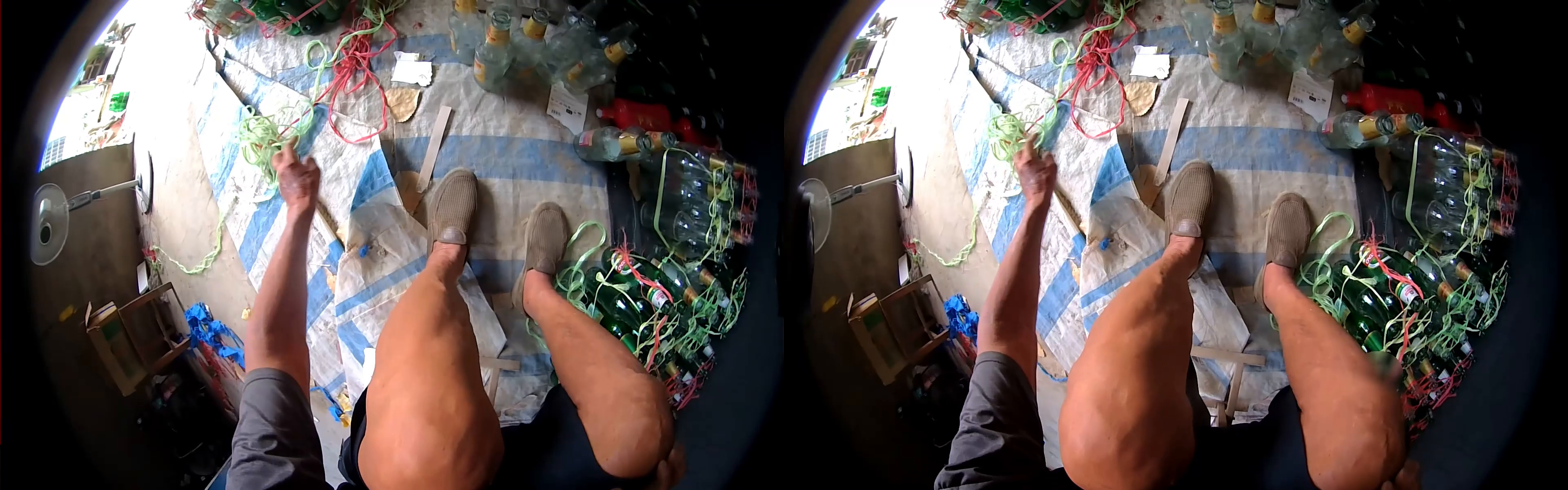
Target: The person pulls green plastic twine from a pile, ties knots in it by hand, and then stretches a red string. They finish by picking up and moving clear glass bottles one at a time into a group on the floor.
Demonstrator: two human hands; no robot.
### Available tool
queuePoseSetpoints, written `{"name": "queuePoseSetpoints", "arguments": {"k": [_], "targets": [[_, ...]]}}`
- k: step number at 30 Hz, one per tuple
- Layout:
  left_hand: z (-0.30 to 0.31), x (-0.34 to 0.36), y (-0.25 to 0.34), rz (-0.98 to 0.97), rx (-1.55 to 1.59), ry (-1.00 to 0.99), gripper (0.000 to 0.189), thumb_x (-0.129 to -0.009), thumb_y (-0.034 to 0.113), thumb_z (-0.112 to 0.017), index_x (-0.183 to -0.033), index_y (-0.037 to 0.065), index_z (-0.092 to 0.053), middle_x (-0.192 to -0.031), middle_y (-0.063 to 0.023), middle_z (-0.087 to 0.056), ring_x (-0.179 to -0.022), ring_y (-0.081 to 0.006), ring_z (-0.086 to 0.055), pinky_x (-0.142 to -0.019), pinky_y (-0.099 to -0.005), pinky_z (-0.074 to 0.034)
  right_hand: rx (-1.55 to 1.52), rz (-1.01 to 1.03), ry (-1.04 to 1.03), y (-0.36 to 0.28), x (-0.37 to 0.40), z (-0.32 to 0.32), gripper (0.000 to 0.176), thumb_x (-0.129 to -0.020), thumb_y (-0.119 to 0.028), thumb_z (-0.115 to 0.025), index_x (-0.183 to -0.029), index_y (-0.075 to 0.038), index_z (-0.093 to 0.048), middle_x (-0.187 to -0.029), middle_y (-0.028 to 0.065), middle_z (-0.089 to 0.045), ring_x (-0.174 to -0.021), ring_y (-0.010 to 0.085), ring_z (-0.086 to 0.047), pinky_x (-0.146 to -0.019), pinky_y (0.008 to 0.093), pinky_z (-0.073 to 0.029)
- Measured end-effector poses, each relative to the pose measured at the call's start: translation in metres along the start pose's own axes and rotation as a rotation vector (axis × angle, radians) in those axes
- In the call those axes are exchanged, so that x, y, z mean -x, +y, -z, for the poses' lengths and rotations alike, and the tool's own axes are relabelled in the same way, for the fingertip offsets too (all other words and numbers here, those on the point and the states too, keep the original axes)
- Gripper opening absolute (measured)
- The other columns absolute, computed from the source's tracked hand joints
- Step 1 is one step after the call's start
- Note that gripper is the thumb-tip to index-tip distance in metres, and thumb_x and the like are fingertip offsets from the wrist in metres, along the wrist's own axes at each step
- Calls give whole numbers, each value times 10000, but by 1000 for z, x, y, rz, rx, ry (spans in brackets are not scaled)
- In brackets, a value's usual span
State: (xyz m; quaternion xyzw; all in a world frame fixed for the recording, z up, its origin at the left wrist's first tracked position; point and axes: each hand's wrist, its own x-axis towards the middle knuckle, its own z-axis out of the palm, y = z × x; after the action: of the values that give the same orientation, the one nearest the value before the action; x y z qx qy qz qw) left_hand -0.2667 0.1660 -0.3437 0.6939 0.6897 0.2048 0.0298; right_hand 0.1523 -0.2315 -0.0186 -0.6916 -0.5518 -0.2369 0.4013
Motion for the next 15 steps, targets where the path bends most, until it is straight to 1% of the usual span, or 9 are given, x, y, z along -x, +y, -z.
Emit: {"name": "queuePoseSetpoints", "arguments": {"k": [2, 4, 6, 7, 8, 10, 12, 13, 15], "targets": [[-24, 13, 39, -100, 163, -24, 325, -846, 73, -673, -1167, 123, -700, -1019, -183, -664, -968, -372, -676, -828, -457, -545, 24, -28, -61, 3, 6, 13, 599, -886, -475, -588, -1021, 106, -638, -1006, 328, -635, -851, 418, -628, -732, 472, -529], [-50, 20, 70, -184, 292, -137, 180, -877, 74, -651, -1034, 102, -733, -938, -166, -687, -867, -386, -685, -786, -461, -551, 33, -49, -100, 2, 5, 21, 598, -884, -480, -593, -1038, 97, -634, -1015, 316, -629, -862, 412, -621, -732, 472, -522], [-52, 25, 108, -152, 336, -418, 155, -907, 113, -624, -1004, 89, -743, -962, -186, -700, -898, -409, -693, -794, -467, -557, 17, -58, -122, 3, 5, 22, 597, -884, -480, -594, -1042, 94, -633, -1018, 313, -627, -866, 411, -619, -734, 473, -521], [-63, 23, 108, -203, 386, -569, 193, -919, 166, -621, -1051, 96, -744, -1044, -182, -718, -964, -412, -700, -830, -459, -563, 11, -63, -129, 5, 5, 22, 596, -884, -480, -594, -1043, 93, -632, -1019, 312, -626, -868, 410, -619, -736, 473, -521], [-74, 25, 108, -291, 331, -570, 225, -915, 170, -609, -1079, 106, -749, -1075, -190, -723, -986, -419, -703, -859, -457, -566, 6, -68, -137, 7, 5, 22, 596, -884, -480, -594, -1045, 92, -632, -1020, 311, -625, -870, 410, -618, -737, 473, -521], [-100, 24, 93, -317, 234, -533, 214, -898, 155, -608, -1047, 80, -743, -1073, -212, -717, -975, -420, -703, -861, -471, -566, -5, -77, -150, 9, 4, 25, 594, -884, -480, -594, -1049, 90, -631, -1023, 308, -623, -874, 409, -617, -740, 473, -520], [-102, 15, 84, -244, 125, -563, 200, -882, 149, -616, -1016, 56, -732, -1027, -231, -706, -965, -428, -696, -847, -493, -561, -13, -85, -156, 12, 4, 27, 593, -884, -479, -595, -1053, 88, -629, -1025, 306, -622, -878, 408, -616, -743, 474, -520], [-103, 16, 87, -123, 154, -461, 194, -881, 166, -638, -1015, 54, -722, -1014, -228, -688, -937, -436, -689, -825, -511, -557, -17, -88, -162, 12, 3, 29, 593, -885, -479, -595, -1055, 87, -629, -1026, 305, -621, -880, 407, -616, -744, 474, -520], [-105, 31, 96, -193, 113, -453, 214, -884, 190, -656, -1044, 64, -721, -1028, -216, -682, -929, -434, -688, -820, -508, -557, -28, -95, -172, 13, 4, 29, 591, -885, -479, -595, -1058, 85, -628, -1029, 303, -619, -884, 406, -615, -747, 474, -519]]}}
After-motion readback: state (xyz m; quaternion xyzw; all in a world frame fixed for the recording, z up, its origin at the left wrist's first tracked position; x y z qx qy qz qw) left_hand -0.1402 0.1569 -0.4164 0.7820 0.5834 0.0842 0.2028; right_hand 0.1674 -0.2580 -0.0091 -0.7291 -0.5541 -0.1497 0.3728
